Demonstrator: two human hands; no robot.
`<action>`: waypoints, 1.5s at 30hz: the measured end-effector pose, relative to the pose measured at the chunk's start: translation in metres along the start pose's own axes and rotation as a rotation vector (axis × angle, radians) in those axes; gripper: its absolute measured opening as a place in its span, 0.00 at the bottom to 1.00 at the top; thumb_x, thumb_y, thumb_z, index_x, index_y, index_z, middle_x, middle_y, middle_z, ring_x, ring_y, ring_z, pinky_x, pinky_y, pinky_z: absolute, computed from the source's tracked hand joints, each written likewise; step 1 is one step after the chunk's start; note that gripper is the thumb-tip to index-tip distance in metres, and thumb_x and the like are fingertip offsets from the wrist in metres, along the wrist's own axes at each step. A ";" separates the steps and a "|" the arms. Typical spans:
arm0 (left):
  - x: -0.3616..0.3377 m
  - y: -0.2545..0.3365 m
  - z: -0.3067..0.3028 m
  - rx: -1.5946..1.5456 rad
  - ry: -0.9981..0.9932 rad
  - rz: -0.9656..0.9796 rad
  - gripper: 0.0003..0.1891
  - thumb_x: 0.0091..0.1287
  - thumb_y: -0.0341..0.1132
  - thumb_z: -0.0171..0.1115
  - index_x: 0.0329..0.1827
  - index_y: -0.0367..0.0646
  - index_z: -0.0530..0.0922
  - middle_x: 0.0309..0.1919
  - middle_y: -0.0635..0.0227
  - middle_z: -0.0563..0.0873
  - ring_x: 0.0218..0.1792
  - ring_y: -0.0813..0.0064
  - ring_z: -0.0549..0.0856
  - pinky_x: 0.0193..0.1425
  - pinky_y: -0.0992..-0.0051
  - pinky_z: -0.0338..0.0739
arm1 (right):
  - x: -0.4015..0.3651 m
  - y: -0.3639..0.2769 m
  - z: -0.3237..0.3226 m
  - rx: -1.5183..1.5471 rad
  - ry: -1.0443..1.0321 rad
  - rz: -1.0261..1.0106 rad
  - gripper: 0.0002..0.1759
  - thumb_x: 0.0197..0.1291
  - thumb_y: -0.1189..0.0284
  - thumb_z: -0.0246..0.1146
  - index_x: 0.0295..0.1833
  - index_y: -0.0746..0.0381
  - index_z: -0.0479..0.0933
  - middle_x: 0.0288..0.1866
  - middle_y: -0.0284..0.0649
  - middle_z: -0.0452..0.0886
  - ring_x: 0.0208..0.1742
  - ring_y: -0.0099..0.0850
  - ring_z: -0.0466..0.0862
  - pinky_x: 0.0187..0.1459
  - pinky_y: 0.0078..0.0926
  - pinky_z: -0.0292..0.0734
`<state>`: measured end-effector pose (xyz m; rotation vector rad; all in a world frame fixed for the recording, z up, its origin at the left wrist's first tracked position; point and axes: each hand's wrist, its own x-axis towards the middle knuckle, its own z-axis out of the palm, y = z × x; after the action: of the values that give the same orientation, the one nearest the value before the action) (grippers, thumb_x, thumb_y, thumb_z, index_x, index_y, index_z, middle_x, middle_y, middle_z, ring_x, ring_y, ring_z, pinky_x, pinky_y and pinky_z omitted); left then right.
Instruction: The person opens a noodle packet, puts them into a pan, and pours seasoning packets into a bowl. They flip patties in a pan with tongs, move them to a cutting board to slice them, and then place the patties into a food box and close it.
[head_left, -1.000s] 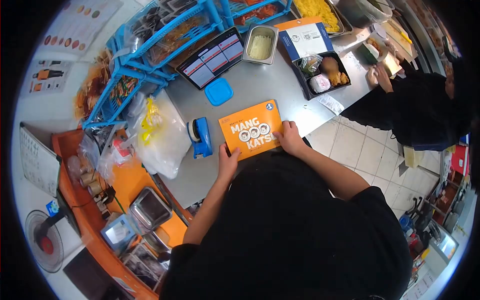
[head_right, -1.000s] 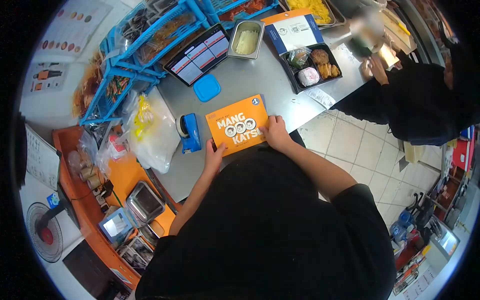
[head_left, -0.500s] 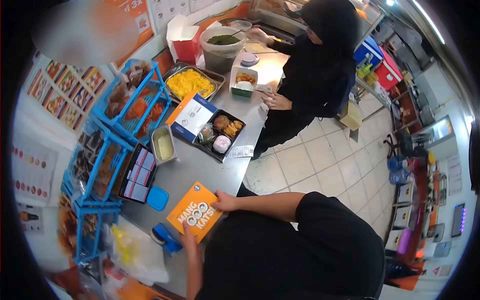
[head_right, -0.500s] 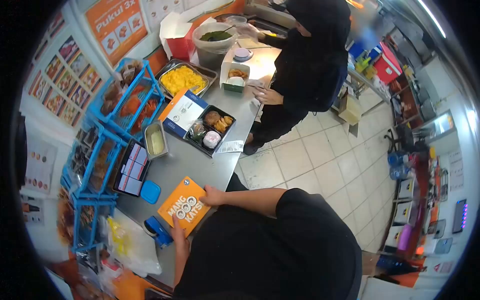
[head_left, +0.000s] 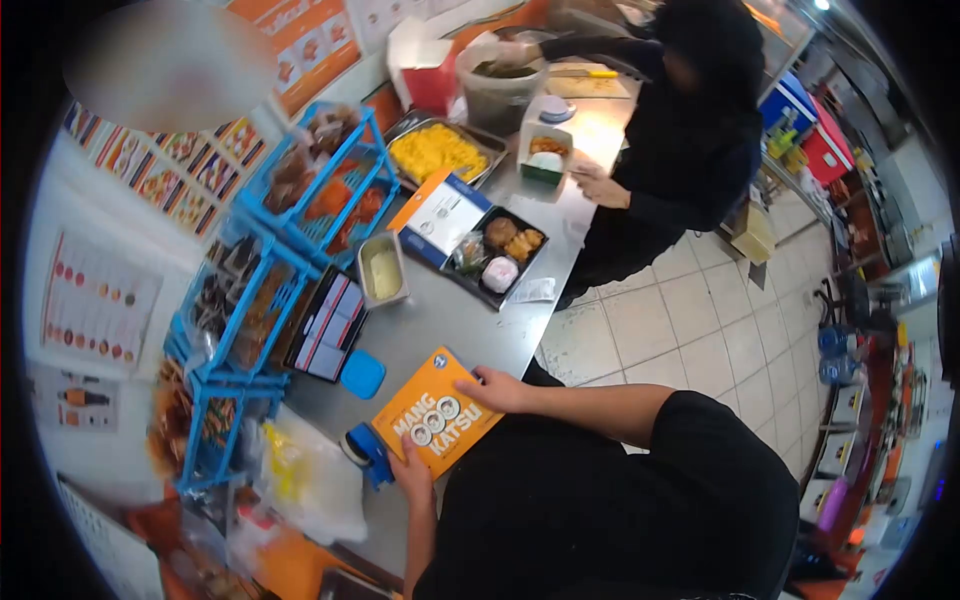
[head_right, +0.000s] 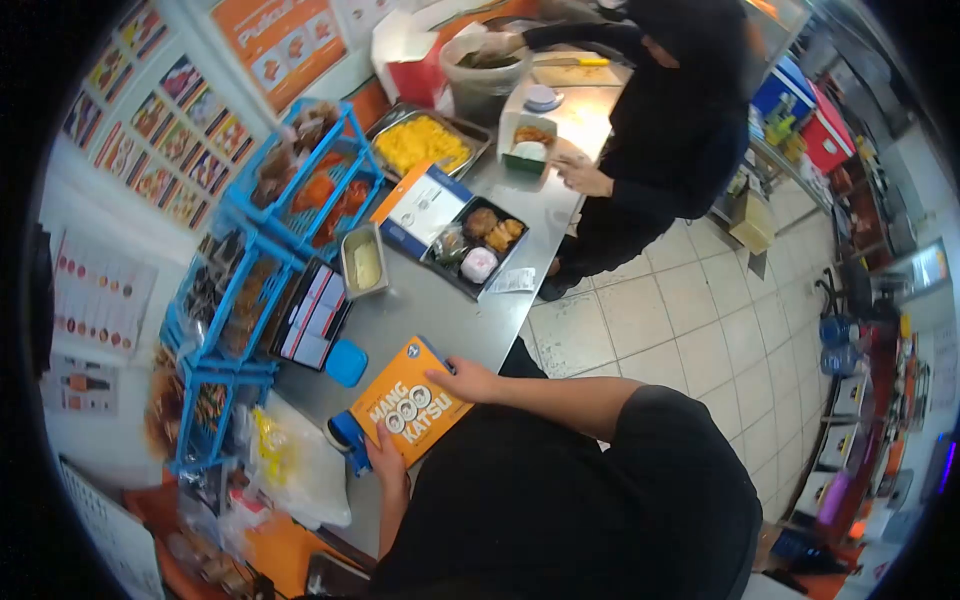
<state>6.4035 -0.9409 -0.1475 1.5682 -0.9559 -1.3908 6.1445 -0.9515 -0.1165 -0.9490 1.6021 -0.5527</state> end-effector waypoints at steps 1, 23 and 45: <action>0.000 0.000 -0.005 -0.039 -0.052 -0.014 0.25 0.80 0.43 0.56 0.70 0.31 0.70 0.62 0.53 0.82 0.59 0.67 0.82 0.64 0.69 0.76 | 0.014 0.018 0.008 0.030 -0.023 0.028 0.49 0.66 0.34 0.58 0.67 0.74 0.70 0.59 0.60 0.82 0.61 0.49 0.84 0.62 0.39 0.77; 0.027 0.056 -0.021 0.474 -0.016 -0.020 0.30 0.79 0.57 0.48 0.54 0.33 0.78 0.44 0.39 0.88 0.45 0.42 0.88 0.51 0.52 0.80 | 0.009 -0.044 -0.001 0.520 -0.110 0.210 0.33 0.78 0.48 0.53 0.68 0.68 0.71 0.57 0.45 0.85 0.51 0.34 0.89 0.51 0.31 0.86; 0.036 -0.023 -0.127 0.176 0.235 -0.317 0.14 0.74 0.41 0.62 0.41 0.38 0.87 0.34 0.68 0.87 0.36 0.75 0.83 0.43 0.70 0.76 | 0.048 -0.053 -0.030 0.795 -0.035 0.124 0.31 0.80 0.48 0.46 0.74 0.60 0.64 0.64 0.44 0.82 0.54 0.36 0.89 0.49 0.39 0.87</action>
<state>6.5344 -0.9542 -0.1744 2.0355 -0.7253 -1.3186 6.1288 -1.0251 -0.0956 -0.2569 1.2252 -0.9765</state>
